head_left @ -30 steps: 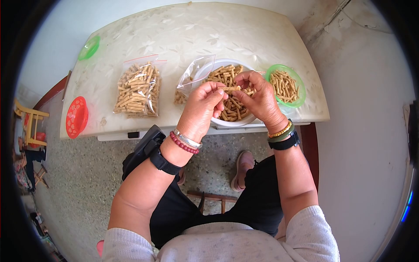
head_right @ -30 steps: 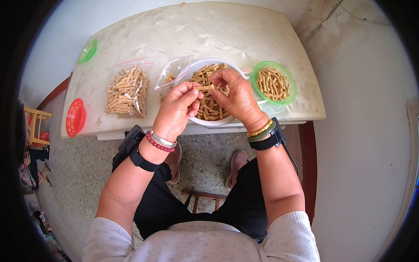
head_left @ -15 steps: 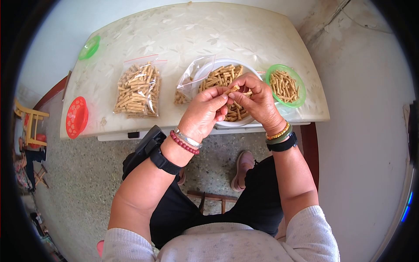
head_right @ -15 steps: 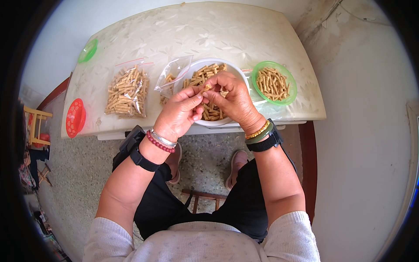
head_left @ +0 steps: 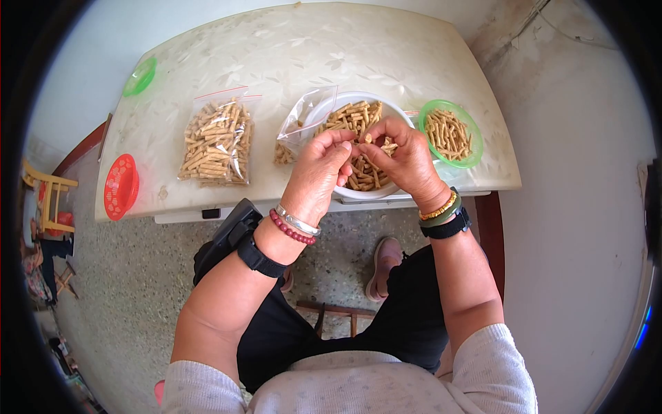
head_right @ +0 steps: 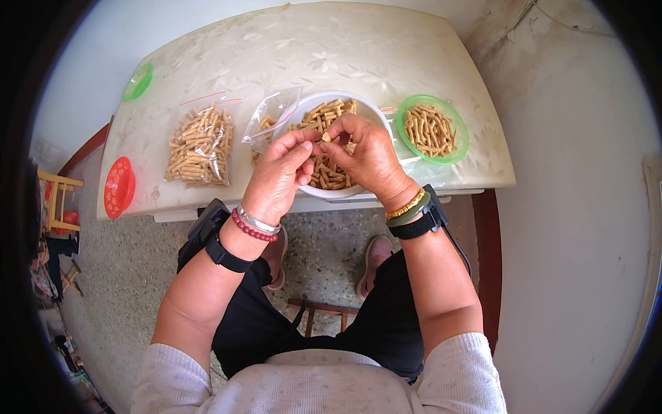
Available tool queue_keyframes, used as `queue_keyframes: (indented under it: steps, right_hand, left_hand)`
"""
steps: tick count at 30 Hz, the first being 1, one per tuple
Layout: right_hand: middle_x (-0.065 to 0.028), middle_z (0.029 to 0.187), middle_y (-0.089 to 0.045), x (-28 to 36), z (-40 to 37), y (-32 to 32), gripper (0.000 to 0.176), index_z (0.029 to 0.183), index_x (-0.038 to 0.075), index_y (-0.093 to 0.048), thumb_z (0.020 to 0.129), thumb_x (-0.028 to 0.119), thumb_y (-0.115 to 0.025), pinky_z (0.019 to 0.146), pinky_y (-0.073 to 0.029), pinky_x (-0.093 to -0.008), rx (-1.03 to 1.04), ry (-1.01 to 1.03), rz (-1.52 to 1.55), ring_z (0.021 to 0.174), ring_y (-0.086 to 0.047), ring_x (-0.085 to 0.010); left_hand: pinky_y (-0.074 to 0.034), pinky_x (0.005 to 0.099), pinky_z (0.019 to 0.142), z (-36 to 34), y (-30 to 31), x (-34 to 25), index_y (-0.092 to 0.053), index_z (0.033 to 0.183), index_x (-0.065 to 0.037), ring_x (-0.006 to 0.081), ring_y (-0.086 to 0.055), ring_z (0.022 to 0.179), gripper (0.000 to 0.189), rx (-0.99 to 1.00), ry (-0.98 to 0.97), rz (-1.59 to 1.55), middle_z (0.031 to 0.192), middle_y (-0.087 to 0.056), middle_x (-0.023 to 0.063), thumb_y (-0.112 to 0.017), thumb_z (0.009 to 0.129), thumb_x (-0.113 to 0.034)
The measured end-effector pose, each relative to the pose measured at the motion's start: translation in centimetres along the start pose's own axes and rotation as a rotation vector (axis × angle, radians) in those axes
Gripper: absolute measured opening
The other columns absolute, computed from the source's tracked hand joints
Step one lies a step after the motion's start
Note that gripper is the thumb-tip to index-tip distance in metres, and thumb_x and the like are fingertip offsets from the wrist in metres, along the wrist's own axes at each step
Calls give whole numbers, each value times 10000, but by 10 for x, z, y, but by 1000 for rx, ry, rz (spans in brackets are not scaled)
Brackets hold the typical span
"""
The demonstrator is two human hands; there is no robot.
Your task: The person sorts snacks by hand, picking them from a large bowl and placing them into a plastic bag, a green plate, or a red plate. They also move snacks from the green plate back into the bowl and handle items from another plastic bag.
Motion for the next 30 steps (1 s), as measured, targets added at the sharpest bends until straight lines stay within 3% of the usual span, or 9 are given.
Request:
queue_keyframes:
  steps: [3,12,17,30]
  right_hand:
    - [-66,707,-588,4,1,1,159,790,35,-588,718,67,-726,618,-460,-307,23,27,-165,664,-551,-180]
    - [-86,707,-589,2,2,0,170,777,31,-586,707,74,-735,624,-463,-332,15,38,-148,676,-567,-241]
    - [-92,729,-591,5,2,-1,168,807,24,-599,707,63,-729,647,-472,-330,33,42,-126,704,-576,-243]
    - [-74,785,-595,14,2,3,181,870,18,-622,715,29,-714,649,-487,-291,22,72,-105,731,-586,-192]
  left_hand:
    - [-360,178,508,-2,0,-6,-555,1126,-12,36,-460,601,222,-52,-45,40,853,-580,5,-522,941,-131]
    - [-347,169,489,-3,-2,-11,-566,1069,-15,28,-455,591,194,-63,-56,104,823,-556,-5,-559,929,-148]
    - [-355,175,485,1,1,-7,-585,953,-49,28,-455,586,113,-16,-38,98,801,-546,-9,-564,929,-157]
    - [-374,203,490,5,12,4,-562,929,-73,74,-485,591,126,-44,45,-172,809,-561,20,-598,915,-193]
Point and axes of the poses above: each hand's wrist, its own z-axis towards the middle knuckle, its own y-axis out of the back of the hand, x = y × z, the point moved 6 cm from there along z, towards the middle knuckle
